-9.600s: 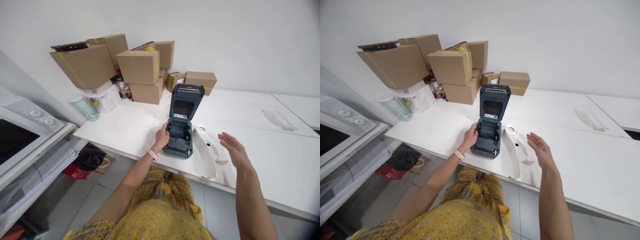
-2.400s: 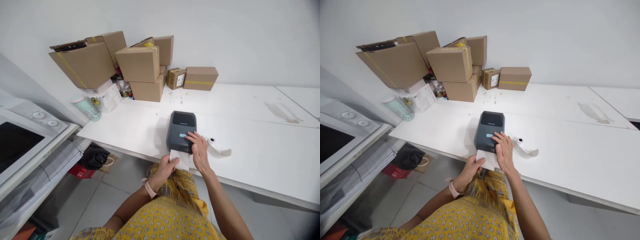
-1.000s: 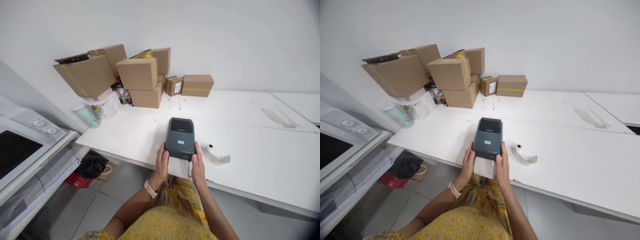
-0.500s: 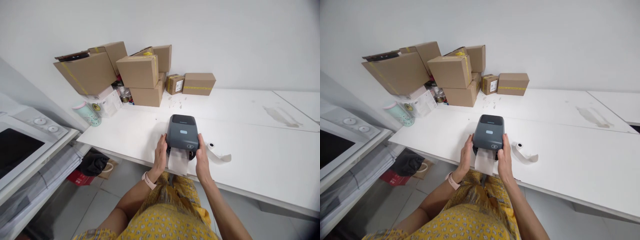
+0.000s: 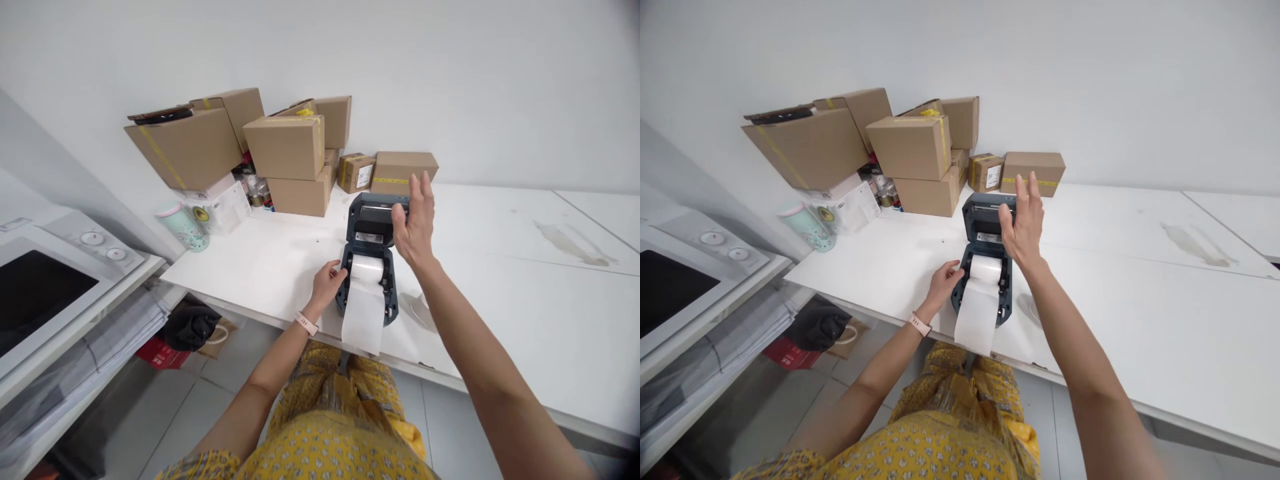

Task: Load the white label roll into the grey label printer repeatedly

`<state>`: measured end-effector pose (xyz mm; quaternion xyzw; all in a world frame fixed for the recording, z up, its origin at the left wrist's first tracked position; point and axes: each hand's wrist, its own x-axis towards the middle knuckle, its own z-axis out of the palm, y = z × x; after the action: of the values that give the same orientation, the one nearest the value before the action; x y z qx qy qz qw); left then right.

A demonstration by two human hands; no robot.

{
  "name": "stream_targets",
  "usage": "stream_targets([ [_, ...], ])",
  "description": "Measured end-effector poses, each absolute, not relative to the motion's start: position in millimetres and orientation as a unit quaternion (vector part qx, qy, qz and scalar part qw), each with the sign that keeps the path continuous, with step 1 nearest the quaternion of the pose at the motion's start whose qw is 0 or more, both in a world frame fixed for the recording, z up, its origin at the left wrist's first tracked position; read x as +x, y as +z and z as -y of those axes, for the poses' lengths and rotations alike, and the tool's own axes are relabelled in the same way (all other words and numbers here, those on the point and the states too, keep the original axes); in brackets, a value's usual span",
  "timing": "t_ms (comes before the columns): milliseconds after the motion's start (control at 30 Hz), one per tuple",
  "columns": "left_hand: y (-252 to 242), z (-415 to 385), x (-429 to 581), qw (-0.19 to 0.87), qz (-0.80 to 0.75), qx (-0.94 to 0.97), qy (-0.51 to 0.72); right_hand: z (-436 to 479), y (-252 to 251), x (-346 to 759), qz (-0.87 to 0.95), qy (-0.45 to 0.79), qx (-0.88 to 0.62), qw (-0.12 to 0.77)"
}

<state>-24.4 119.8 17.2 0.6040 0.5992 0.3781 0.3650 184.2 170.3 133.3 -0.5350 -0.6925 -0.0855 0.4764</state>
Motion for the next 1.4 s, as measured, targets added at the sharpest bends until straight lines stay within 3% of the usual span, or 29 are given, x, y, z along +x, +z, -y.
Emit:
stream_targets([
  [167,34,-140,-27,0.366,-0.609,0.667,0.225,-190,154,193,0.689,-0.1,-0.548,0.463],
  [300,44,-156,-28,0.355,-0.591,0.705,0.166,-166,134,186,0.727,-0.147,-0.504,0.444],
  [467,46,-163,-25,0.323,-0.57,0.743,0.138,-147,82,181,0.833,0.089,-0.499,0.222],
  [600,48,-164,-24,0.293,-0.551,0.775,0.096,-160,61,177,0.829,0.138,-0.539,0.057],
  [800,51,-167,-26,0.271,-0.531,0.8,0.063,-180,65,167,0.827,0.156,-0.541,0.003],
  [900,49,-166,-26,0.272,-0.527,0.802,0.07,-174,83,180,0.831,0.247,-0.494,0.055],
  [1033,43,-166,-27,0.278,-0.524,0.801,0.086,-138,116,221,0.797,0.364,-0.424,0.227],
  [1200,37,-167,-28,0.294,-0.525,0.791,0.112,-99,129,273,0.673,0.374,-0.535,0.348],
  [1400,40,-165,-26,0.303,-0.535,0.781,0.108,-127,71,292,0.645,0.283,-0.596,0.386],
])
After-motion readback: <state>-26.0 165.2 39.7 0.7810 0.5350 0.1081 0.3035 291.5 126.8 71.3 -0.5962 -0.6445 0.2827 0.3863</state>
